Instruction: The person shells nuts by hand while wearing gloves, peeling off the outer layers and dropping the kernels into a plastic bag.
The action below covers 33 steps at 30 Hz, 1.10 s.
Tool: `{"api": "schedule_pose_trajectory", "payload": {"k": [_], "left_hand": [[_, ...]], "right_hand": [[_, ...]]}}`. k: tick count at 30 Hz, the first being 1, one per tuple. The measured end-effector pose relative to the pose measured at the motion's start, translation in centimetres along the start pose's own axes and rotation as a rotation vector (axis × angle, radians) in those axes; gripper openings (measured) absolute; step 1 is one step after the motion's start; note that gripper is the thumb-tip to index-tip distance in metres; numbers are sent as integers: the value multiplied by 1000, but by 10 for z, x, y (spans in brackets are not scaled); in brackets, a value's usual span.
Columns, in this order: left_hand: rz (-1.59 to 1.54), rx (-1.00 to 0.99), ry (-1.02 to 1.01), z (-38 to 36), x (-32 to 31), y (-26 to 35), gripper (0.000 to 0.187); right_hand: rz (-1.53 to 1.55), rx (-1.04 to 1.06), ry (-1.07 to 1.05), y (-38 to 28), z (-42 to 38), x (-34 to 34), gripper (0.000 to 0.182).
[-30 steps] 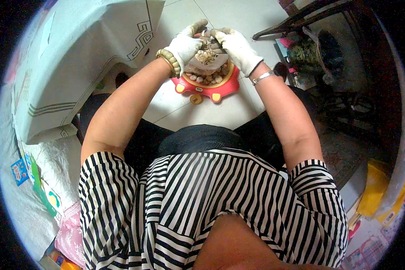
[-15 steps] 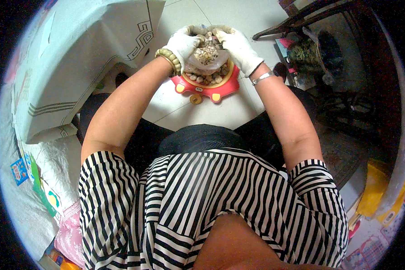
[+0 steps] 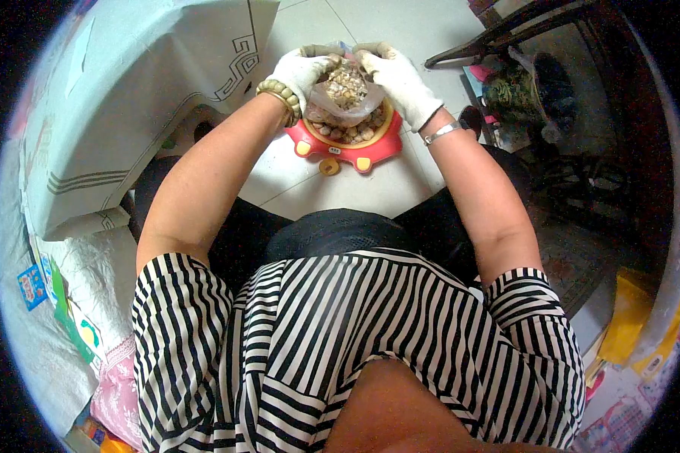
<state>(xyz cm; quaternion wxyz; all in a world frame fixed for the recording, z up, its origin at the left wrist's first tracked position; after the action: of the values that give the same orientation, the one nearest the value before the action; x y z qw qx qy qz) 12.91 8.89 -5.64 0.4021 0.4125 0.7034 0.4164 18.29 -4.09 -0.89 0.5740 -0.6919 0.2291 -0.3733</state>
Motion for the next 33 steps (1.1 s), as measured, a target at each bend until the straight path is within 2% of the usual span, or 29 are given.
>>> {"api": "schedule_pose_trajectory", "payload": {"k": [6, 10, 14, 16, 18, 20, 22, 25, 28, 32, 33], "left_hand": [[-193, 27, -87, -7, -15, 2, 19], [-252, 103, -64, -13, -20, 2, 19], [-207, 142, -64, -10, -18, -6, 20], [-223, 98, -127, -15, -26, 5, 20], [-303, 112, -149, -22, -31, 12, 21], [-381, 126, -174, -19, -31, 11, 21], [-414, 117, -312, -16, -37, 12, 26], [-450, 108, -226, -28, -41, 23, 30], [-489, 88, -292, -29, -46, 27, 32], [-337, 68, -269, -29, -45, 29, 34], [-171, -19, -241, -27, -42, 31, 35]], "right_hand": [[178, -61, -64, 2, -2, -18, 32], [41, -41, -74, 4, 2, -13, 29], [194, -54, -111, 16, 5, -15, 23], [252, -34, -130, 5, 0, -19, 21], [508, -77, -63, -1, -8, -15, 20], [549, -88, -64, 5, -6, -14, 18], [590, -98, -64, -3, -8, -15, 17], [725, -130, -134, -10, -11, -20, 16], [730, -145, -211, -11, -9, -24, 20], [698, -131, -140, -6, -10, -19, 20], [671, -103, -95, -7, -8, -16, 20]]}}
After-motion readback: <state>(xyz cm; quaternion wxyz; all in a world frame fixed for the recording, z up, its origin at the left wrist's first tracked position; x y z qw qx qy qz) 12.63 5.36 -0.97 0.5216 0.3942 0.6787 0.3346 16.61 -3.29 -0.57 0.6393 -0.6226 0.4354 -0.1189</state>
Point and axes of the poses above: each hand's wrist, its own z-axis towards the middle knuckle, its own x-axis out of the back of the hand, y = z × x, the point moved 10 cm from there along z, towards the middle knuckle, and after that the axes turned 3 degrees about x, right-handed, at the moved point
